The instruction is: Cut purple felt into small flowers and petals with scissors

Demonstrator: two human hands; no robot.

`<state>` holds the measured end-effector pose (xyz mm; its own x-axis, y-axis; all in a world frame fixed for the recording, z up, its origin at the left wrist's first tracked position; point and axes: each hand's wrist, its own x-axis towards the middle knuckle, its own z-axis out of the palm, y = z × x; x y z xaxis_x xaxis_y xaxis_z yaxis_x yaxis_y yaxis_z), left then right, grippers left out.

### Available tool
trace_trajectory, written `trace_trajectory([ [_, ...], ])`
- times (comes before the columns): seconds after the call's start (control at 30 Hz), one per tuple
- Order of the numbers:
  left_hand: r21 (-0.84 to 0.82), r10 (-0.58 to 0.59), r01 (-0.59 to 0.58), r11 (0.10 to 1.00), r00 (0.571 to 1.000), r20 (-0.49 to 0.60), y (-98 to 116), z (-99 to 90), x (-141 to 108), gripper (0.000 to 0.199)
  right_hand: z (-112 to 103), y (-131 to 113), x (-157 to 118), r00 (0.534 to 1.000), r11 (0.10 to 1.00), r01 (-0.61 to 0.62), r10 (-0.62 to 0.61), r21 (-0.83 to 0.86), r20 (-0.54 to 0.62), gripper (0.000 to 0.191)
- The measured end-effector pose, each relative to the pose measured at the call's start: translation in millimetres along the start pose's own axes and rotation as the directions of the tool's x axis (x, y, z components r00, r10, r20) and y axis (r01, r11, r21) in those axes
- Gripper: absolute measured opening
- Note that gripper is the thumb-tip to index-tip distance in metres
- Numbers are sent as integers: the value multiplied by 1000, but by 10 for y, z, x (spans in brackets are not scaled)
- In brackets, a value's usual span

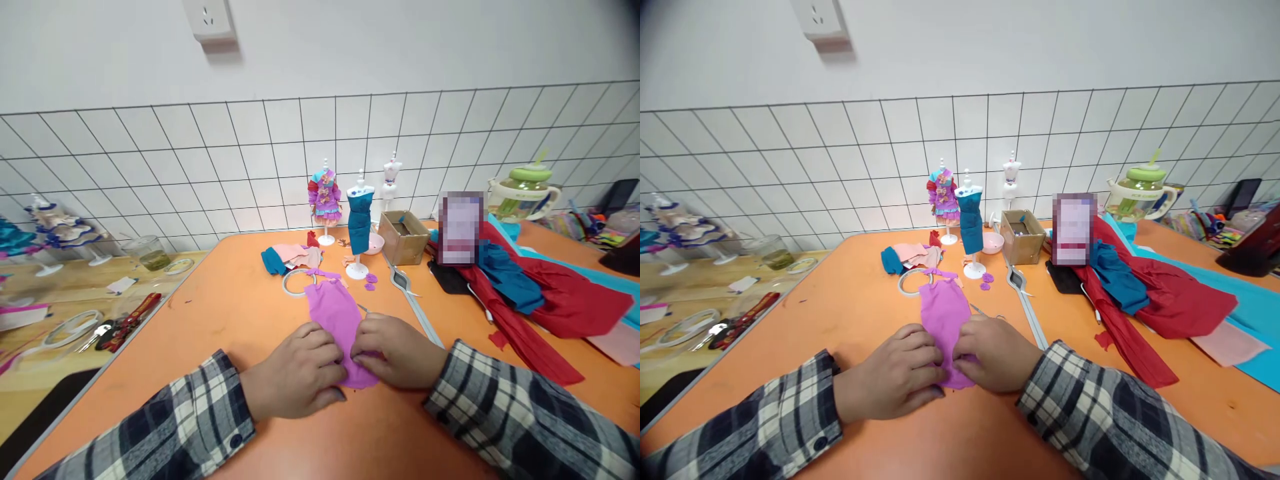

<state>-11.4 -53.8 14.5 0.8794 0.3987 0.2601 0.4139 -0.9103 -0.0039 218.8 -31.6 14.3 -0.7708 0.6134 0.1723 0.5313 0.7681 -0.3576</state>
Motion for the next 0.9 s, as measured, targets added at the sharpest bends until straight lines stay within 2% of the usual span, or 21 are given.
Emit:
trace_trajectory([
  [0.13,37,14,-15,999,1000,28,0,30,44,18,-7,-13,-31,991,999,25,-21,-27,130,14],
  [0.23,32,3,-4,999,1000,29,-22,2,46,19,-29,-20,-22,983,995,0,19,-104,181,14],
  [0.37,3,-81,81,997,996,45,-60,-13,40,17,-47,-72,-7,978,971,-63,106,-230,180,22],
  [0.5,37,-195,194,980,980,37,-10,67,81,24,-18,-109,-45,985,959,-20,67,-281,161,26],
  [0.6,100,-209,206,973,978,22,43,120,107,20,39,-119,-76,988,953,-15,61,-303,144,23],
  [0.7,99,-213,211,972,977,7,41,122,101,22,94,-126,-77,986,956,-67,107,-285,128,23],
  [0.77,42,-247,247,968,969,-3,15,109,90,17,110,-123,-63,978,957,-154,183,-245,104,18],
  [0.83,-23,-284,285,958,959,18,-11,98,85,13,109,-109,-45,961,953,-246,264,-176,87,10],
  [0.9,-56,-306,309,950,951,52,-23,92,89,11,100,-91,-28,947,949,-298,307,-99,93,11],
])
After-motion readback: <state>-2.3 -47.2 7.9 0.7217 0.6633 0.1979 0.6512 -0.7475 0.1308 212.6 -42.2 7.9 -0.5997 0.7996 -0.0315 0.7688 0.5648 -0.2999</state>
